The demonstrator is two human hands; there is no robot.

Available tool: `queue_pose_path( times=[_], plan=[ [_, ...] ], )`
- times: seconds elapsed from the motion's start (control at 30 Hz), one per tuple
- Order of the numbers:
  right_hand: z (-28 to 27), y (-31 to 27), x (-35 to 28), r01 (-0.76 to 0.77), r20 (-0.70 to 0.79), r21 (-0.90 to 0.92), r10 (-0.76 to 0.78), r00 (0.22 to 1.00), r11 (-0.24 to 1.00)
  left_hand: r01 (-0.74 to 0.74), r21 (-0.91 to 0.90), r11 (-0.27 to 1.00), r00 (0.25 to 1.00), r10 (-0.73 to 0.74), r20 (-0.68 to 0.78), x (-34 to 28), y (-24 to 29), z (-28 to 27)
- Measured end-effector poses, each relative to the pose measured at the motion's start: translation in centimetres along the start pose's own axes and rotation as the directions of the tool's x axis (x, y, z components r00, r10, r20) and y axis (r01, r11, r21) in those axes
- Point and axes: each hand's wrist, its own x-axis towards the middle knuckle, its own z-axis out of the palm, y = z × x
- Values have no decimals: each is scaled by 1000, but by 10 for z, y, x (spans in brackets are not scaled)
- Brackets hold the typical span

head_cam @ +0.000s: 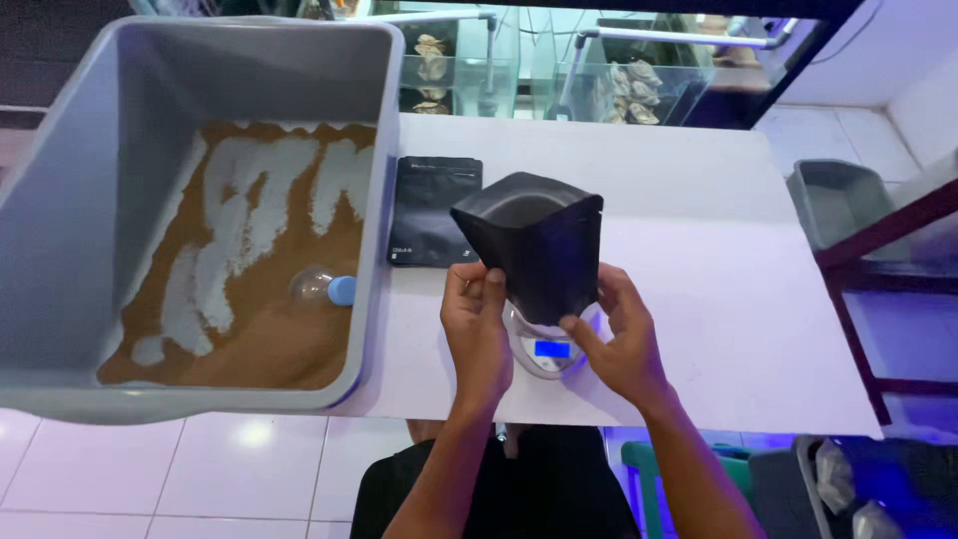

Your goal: The person weighs an empty black bag on a digital scale, then uses a cut plastic bottle to scoop sand from a large tub and pour it into the bag.

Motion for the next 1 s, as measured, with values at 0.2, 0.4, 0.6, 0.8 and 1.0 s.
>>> queue_pose_path(
  times=[0.2,0.4,0.6,0.8,1.0],
  plan=[
    [31,22,-14,51,30,124,-55,998,991,16,-309,951,989,-61,-135,-16,12,-1],
    [29,-23,16,97,70,15,-97,993,995,-5,-461,887,983,-80,-164,-29,46,-4],
    [34,-57,41,134,122,112,-147,982,985,-45,-513,857,983,-54,-176,-34,76,-5],
    [34,-96,55,207,213,30,-208,955,978,36,-534,845,979,-138,-152,-36,85,-11],
    [25,-96,69,253,249,-41,-235,939,967,18,-554,833,983,-116,-142,-37,86,-10]
  ],
)
